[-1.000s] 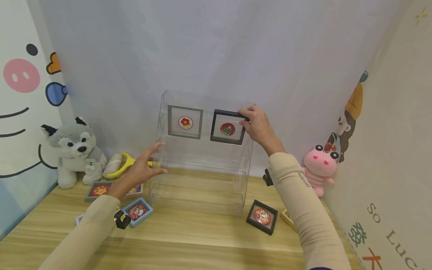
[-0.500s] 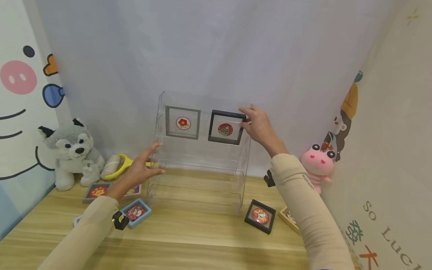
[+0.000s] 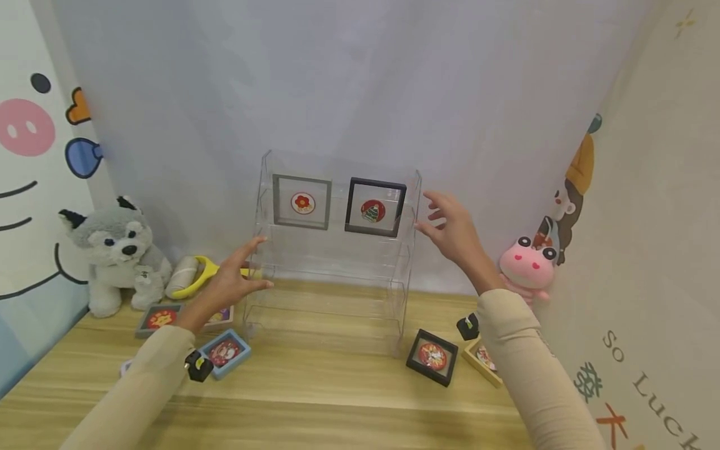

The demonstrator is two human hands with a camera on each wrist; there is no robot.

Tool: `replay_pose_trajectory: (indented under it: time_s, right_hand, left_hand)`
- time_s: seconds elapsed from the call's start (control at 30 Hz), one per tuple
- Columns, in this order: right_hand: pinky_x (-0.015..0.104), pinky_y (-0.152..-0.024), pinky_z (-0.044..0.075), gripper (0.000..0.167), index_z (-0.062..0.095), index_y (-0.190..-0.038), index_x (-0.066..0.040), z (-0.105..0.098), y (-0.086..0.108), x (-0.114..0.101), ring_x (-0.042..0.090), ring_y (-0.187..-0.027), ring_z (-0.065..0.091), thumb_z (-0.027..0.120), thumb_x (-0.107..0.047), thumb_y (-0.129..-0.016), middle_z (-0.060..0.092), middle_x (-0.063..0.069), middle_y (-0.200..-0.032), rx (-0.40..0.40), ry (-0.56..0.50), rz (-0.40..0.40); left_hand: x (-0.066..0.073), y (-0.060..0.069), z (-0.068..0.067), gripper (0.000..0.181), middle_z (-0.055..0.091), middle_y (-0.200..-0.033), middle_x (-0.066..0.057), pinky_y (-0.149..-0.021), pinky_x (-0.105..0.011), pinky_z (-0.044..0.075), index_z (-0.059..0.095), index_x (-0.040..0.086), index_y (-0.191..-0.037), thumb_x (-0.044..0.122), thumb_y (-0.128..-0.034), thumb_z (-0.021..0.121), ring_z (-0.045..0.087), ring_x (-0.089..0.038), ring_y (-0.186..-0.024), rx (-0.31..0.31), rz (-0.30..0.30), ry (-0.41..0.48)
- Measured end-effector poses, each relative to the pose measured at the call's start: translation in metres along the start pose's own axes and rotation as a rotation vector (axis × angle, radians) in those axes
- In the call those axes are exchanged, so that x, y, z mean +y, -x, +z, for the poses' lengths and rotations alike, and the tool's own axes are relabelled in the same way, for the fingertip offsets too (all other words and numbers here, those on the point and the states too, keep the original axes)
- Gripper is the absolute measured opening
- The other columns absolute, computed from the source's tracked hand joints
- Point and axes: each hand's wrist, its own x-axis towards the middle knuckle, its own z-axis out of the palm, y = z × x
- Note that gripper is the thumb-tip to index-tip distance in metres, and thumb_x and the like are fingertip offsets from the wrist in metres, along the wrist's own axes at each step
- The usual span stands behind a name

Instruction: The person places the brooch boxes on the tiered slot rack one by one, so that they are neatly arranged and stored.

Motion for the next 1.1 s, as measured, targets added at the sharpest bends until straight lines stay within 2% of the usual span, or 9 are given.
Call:
replay_pose_trajectory:
  time_s: [0.27, 0.47, 0.6, 0.7, 0.9, 1.1]
  right_hand:
    - [0.058, -0.082, 0.057, 0.06, 0.048, -0.142, 0.004, 0.004, 0.055, 0.028, 0.046, -0.099, 0.067, 0.075, -0.004, -0.088, 0.06, 0.029, -0.115, 0.021, -0.02, 0.072]
    - [0.033, -0.071, 0.058, 0.063, 0.047, -0.144, 0.001, 0.012, 0.101, 0.045, 0.044, -0.101, 0.068, 0.075, -0.011, -0.089, 0.061, 0.028, -0.117, -0.026, -0.034, 0.196]
    - [0.03, -0.071, 0.057, 0.065, 0.046, -0.146, 0.0, 0.018, 0.128, 0.054, 0.043, -0.102, 0.067, 0.075, -0.017, -0.09, 0.061, 0.027, -0.121, -0.076, -0.038, 0.287]
    - [0.03, -0.069, 0.055, 0.068, 0.044, -0.147, 0.0, 0.023, 0.144, 0.058, 0.04, -0.102, 0.067, 0.075, -0.021, -0.091, 0.059, 0.028, -0.123, -0.124, -0.046, 0.34]
    - [0.025, -0.063, 0.055, 0.068, 0.045, -0.143, 0.006, 0.034, 0.172, 0.061, 0.035, -0.091, 0.069, 0.077, -0.015, -0.088, 0.057, 0.033, -0.12, -0.172, -0.093, 0.387]
    - [0.027, -0.062, 0.053, 0.072, 0.046, -0.143, 0.005, 0.044, 0.193, 0.058, 0.024, -0.085, 0.067, 0.08, -0.022, -0.085, 0.057, 0.034, -0.125, -0.256, -0.062, 0.463]
  left_hand:
    - [0.001, 0.001, -0.001, 0.089, 0.031, -0.157, -0.025, -0.088, -0.06, 0.054, 0.03, 0.021, -0.156, 0.013, -0.0839, 0.081, 0.054, -0.051, -0.119, -0.008, -0.001, 0.006]
    - [-0.001, 0.001, 0.0, 0.089, 0.031, -0.157, -0.025, -0.087, -0.06, 0.055, 0.03, 0.021, -0.156, 0.013, -0.0841, 0.081, 0.054, -0.051, -0.119, -0.006, 0.0, -0.001]
    - [-0.002, 0.001, 0.001, 0.089, 0.032, -0.157, -0.026, -0.087, -0.06, 0.054, 0.03, 0.019, -0.156, 0.013, -0.084, 0.081, 0.055, -0.051, -0.118, 0.003, 0.014, -0.016]
    - [-0.002, 0.0, 0.001, 0.089, 0.031, -0.158, -0.025, -0.088, -0.061, 0.054, 0.03, 0.018, -0.156, 0.014, -0.0836, 0.081, 0.055, -0.051, -0.118, 0.004, 0.012, -0.016]
    - [-0.001, 0.0, 0.0, 0.09, 0.031, -0.158, -0.025, -0.089, -0.061, 0.054, 0.029, 0.019, -0.157, 0.013, -0.0833, 0.082, 0.054, -0.051, -0.119, -0.002, 0.004, -0.014]
    - [-0.001, 0.0, 0.0, 0.09, 0.031, -0.158, -0.025, -0.089, -0.061, 0.053, 0.03, 0.019, -0.157, 0.013, -0.0834, 0.081, 0.054, -0.051, -0.119, -0.004, -0.002, -0.015]
